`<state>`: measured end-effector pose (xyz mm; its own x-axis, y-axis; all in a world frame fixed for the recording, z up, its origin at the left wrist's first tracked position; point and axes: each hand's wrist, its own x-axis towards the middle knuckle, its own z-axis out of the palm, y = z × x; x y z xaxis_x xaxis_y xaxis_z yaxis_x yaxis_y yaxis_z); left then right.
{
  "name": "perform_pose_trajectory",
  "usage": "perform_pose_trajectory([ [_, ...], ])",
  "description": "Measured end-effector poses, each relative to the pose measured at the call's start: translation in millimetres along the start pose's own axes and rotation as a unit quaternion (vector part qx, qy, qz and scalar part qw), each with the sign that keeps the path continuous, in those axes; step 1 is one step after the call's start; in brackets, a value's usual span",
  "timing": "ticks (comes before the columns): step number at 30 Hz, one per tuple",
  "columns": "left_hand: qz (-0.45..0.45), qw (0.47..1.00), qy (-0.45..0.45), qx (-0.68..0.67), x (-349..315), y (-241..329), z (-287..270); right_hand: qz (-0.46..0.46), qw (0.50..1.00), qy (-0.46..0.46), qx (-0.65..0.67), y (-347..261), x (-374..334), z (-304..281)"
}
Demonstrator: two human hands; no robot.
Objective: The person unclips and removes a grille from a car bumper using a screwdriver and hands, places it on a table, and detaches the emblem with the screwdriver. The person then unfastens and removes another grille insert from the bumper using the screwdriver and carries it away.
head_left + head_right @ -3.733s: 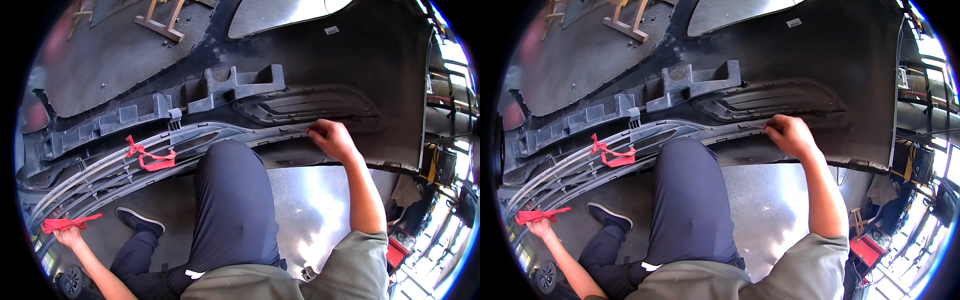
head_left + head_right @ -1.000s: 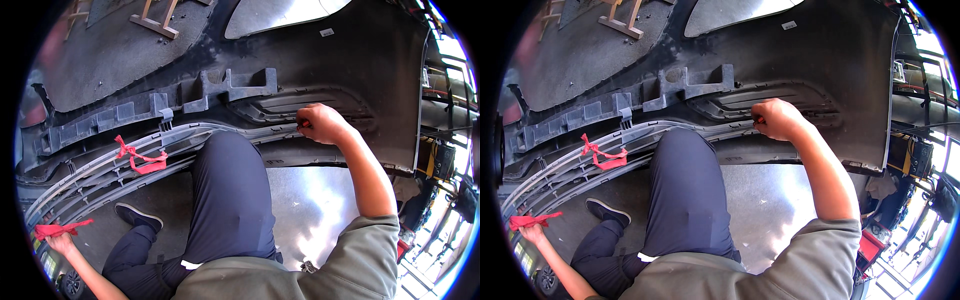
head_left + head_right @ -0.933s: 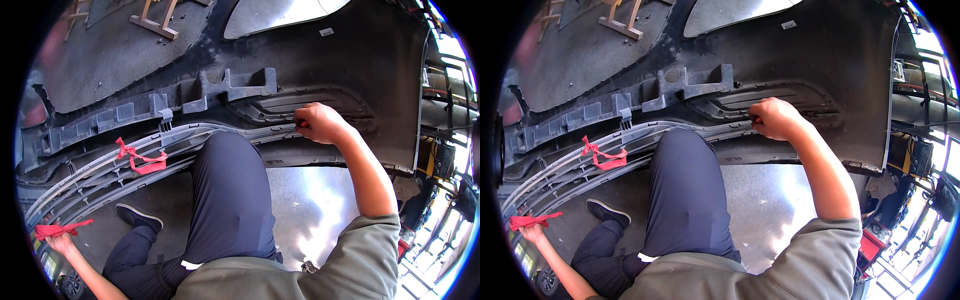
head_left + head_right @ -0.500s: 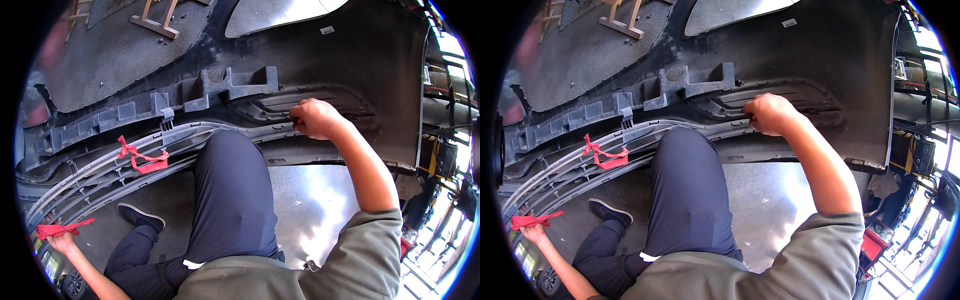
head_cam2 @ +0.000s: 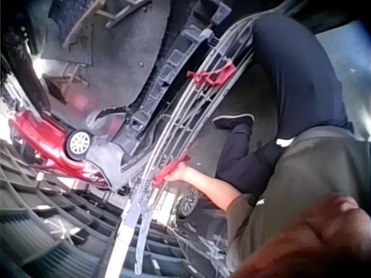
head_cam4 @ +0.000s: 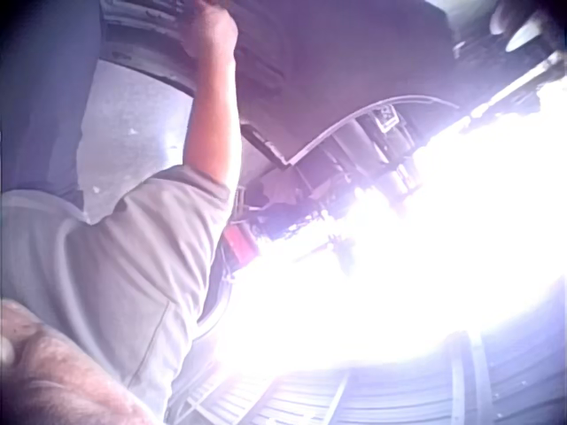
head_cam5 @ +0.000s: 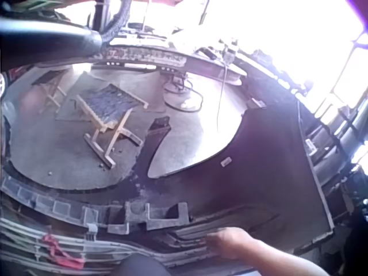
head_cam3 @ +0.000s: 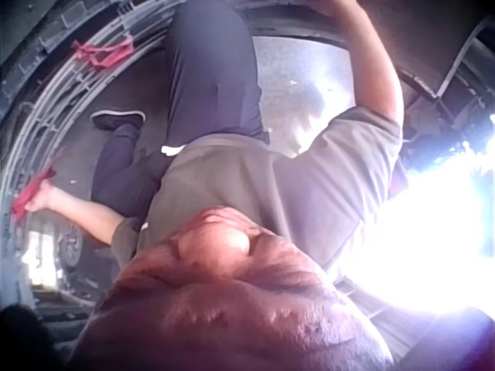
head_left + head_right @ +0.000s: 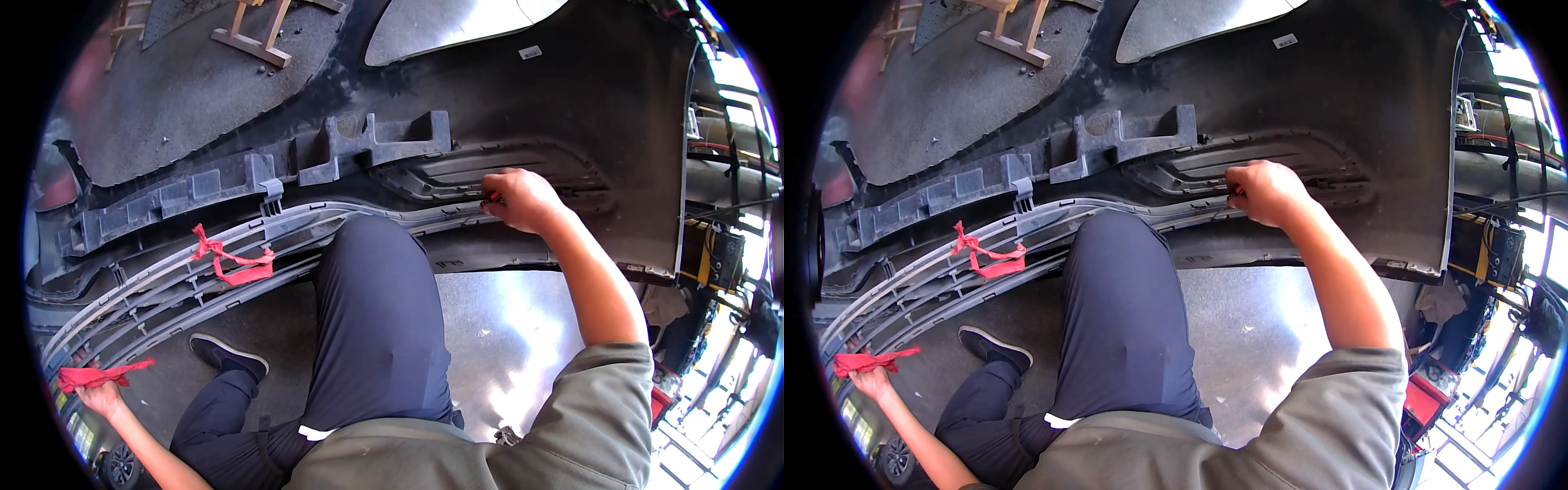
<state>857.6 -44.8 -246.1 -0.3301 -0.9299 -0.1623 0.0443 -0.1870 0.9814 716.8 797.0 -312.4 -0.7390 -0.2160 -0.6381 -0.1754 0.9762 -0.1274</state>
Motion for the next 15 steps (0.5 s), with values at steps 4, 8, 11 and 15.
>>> perform_pose_trajectory([
  [4, 0.013, 1.0, 0.002, 0.022, -1.8, 4.4, 1.3, 0.068, 0.997, 0.005, 0.043, 3.1, -7.7, 13.2],
  [8, 0.027, 0.999, 0.014, 0.039, -9.1, 5.4, 7.5, 0.148, 0.984, 0.003, 0.097, 24.1, -25.8, 31.8],
  [11, 0.036, 0.999, 0.012, 0.039, 12.1, 4.5, -13.0, 0.208, 0.962, 0.0, 0.174, 25.2, -34.9, 46.3],
  [15, 0.147, 0.974, -0.083, 0.15, 90.1, 3.9, -73.3, 0.31, 0.939, 0.001, 0.149, 5.4, -24.4, 66.3],
])
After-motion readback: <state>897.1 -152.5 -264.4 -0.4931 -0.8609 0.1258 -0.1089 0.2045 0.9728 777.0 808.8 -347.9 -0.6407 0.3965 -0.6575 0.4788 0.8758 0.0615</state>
